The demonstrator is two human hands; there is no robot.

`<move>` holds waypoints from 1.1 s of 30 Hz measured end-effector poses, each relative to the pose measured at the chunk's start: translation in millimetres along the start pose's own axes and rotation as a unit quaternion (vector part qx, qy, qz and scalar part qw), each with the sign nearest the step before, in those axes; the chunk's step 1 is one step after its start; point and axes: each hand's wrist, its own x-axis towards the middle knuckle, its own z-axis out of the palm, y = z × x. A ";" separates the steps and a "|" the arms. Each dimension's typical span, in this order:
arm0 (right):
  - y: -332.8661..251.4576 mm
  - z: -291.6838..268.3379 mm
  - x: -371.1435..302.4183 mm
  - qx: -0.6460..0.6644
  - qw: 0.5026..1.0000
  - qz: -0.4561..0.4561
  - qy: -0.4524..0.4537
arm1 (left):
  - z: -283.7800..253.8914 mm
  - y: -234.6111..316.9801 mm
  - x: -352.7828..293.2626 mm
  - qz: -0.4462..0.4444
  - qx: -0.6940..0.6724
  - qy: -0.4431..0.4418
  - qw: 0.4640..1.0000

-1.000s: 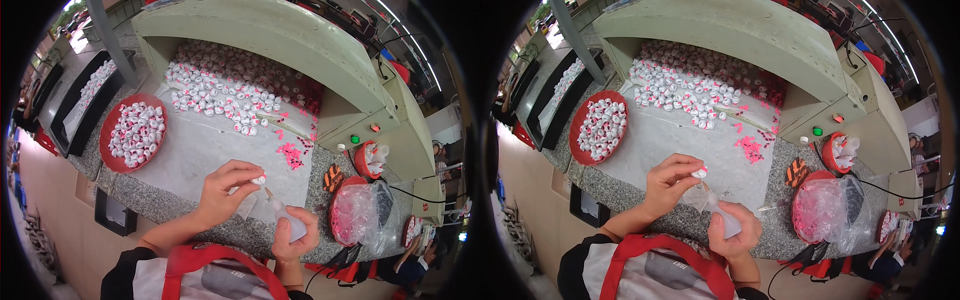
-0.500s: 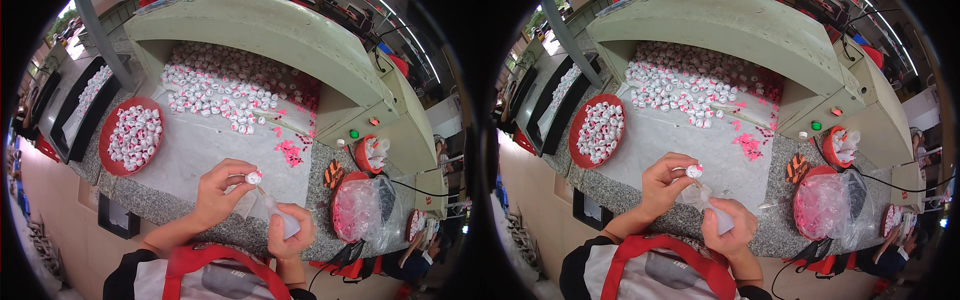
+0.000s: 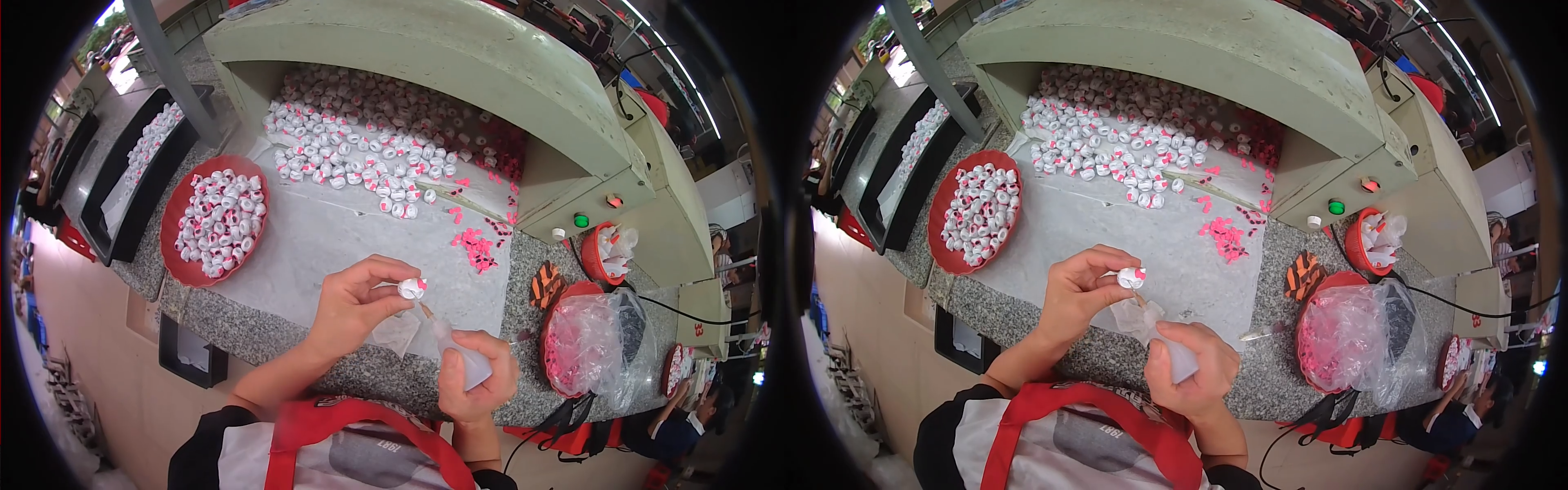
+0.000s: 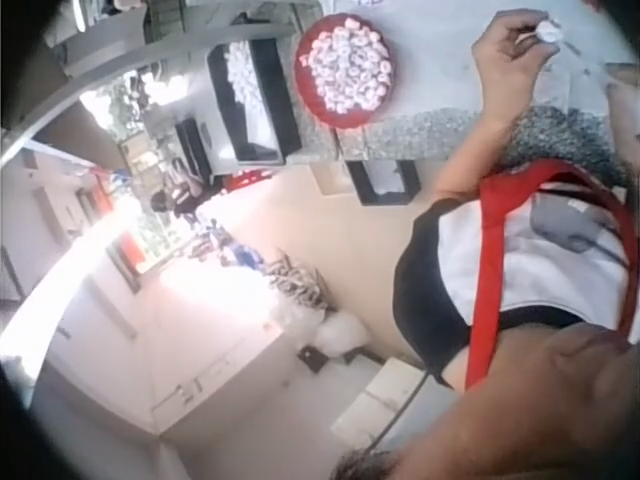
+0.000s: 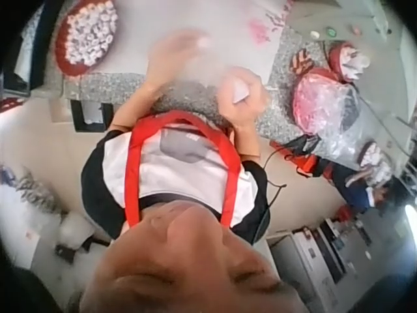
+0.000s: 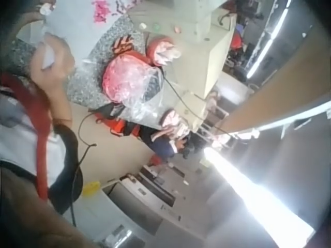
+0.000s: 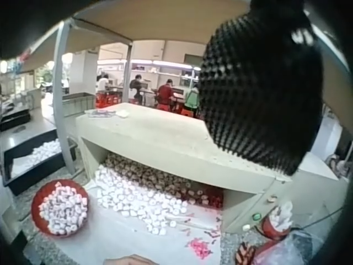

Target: Applying glue to small toy components and assembling them on a factory production line.

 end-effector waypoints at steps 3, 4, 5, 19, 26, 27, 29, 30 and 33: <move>-0.7 0.4 1.2 0.006 1.000 -0.007 -0.008 | -0.9 0.3 0.6 -0.006 -0.005 -0.008 1.000; -0.6 -0.2 1.5 0.010 1.000 -0.004 -0.016 | -1.3 0.9 0.6 -0.045 -0.031 0.000 0.999; 0.3 -1.1 0.6 0.009 1.000 -0.004 -0.015 | -2.0 1.1 0.7 -0.084 -0.057 0.009 0.995; 5.0 -4.8 -0.5 0.010 1.000 -0.018 0.014 | -7.8 -4.5 3.1 -0.109 -0.127 -0.014 0.986; 1.4 -9.4 1.1 -0.011 1.000 -0.005 0.001 | -9.6 -6.3 3.5 -0.102 -0.128 -0.012 0.987; 1.0 -9.1 1.3 0.000 1.000 -0.003 -0.001 | -9.6 -6.7 3.4 -0.102 -0.128 -0.012 0.986; -1.5 -8.5 0.5 0.009 1.000 -0.002 -0.003 | -8.5 -5.7 3.6 -0.112 -0.142 -0.019 0.983; -3.7 -7.6 -2.0 0.018 0.999 0.046 -0.001 | -8.5 -5.6 4.1 -0.113 -0.143 -0.020 0.983; -2.7 -8.2 -4.6 0.027 0.988 0.155 -0.008 | -10.0 -7.0 4.2 -0.115 -0.142 -0.031 0.983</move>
